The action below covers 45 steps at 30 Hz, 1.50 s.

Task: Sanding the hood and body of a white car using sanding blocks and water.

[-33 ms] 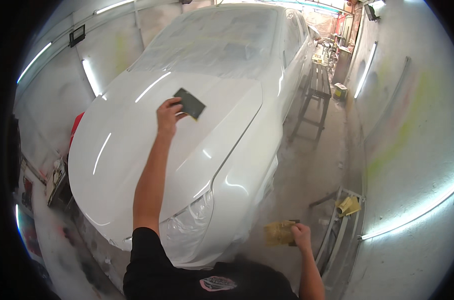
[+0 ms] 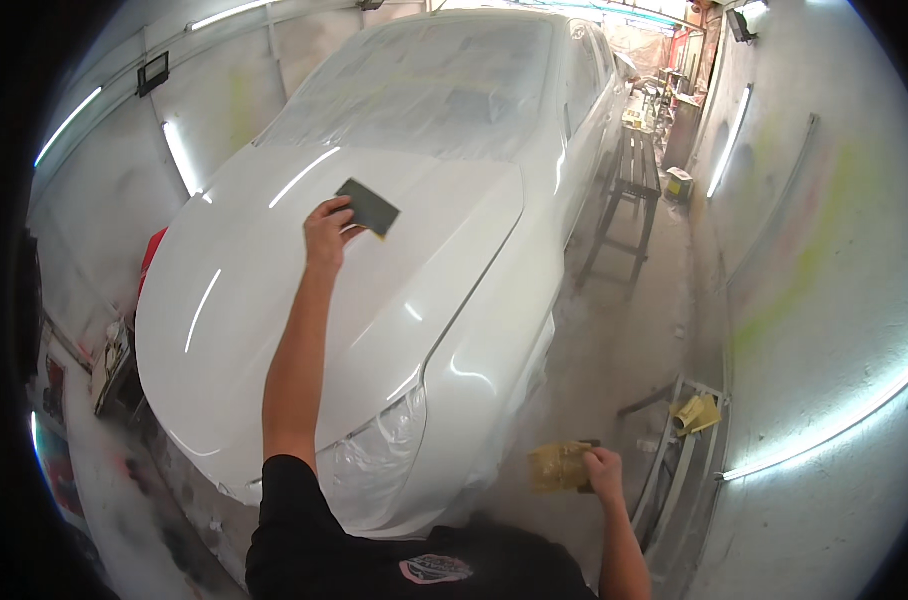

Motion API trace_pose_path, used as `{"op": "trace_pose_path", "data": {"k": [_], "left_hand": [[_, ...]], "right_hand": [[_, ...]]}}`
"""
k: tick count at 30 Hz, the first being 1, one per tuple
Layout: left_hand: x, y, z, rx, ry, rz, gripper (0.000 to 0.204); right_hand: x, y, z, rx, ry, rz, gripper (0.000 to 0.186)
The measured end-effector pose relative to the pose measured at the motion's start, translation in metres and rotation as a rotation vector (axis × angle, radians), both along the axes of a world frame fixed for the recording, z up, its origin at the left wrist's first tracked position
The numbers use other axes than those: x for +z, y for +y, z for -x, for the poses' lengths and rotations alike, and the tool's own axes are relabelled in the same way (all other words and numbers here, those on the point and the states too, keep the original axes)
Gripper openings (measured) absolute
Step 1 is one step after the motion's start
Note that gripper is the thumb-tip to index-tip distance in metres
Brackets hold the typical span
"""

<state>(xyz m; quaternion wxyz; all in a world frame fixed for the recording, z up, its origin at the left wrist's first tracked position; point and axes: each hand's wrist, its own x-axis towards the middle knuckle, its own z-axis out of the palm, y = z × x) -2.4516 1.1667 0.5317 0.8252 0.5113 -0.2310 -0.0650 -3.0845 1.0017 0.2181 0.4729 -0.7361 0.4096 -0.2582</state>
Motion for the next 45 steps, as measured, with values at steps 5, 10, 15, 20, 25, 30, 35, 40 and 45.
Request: {"op": "trace_pose_path", "data": {"k": [5, 10, 15, 20, 25, 30, 35, 40, 45], "left_hand": [[-0.012, -0.007, -0.053, 0.019, 0.078, -0.013, 0.032], [-0.028, -0.001, -0.099, 0.021, 0.072, -0.028, 0.034], [-0.055, -0.002, -0.092, -0.056, 0.084, -0.070, 0.036], [-0.079, -0.024, -0.076, -0.061, 0.128, -0.134, 0.040], [-0.078, 0.004, -0.134, -0.152, 0.088, -0.150, 0.038], [-0.097, -0.052, -0.138, -0.159, 0.126, -0.190, 0.038], [-0.099, -0.076, -0.122, -0.042, 0.200, -0.334, 0.037], [-0.083, -0.061, -0.100, 0.077, -0.122, -0.963, 0.050], [-0.053, -0.038, -0.049, 0.568, -0.803, -1.515, 0.056]], "right_hand": [[0.012, -0.018, -0.008, -0.065, -0.023, -0.007, 0.030], [0.000, -0.055, -0.035, -0.040, -0.107, 0.082, 0.030], [0.010, -0.072, -0.043, 0.000, -0.102, -0.073, 0.034], [-0.021, -0.082, -0.039, 0.019, -0.157, -0.128, 0.035], [-0.030, -0.112, -0.024, 0.118, -0.095, -0.110, 0.034], [-0.047, -0.128, 0.023, 0.000, -0.099, -0.211, 0.035], [-0.062, -0.144, 0.057, -0.062, -0.115, -0.334, 0.035], [-0.057, -0.159, 0.071, -0.114, -0.143, -0.296, 0.034], [-0.058, -0.188, 0.070, -0.100, -0.283, -0.359, 0.032]]}}
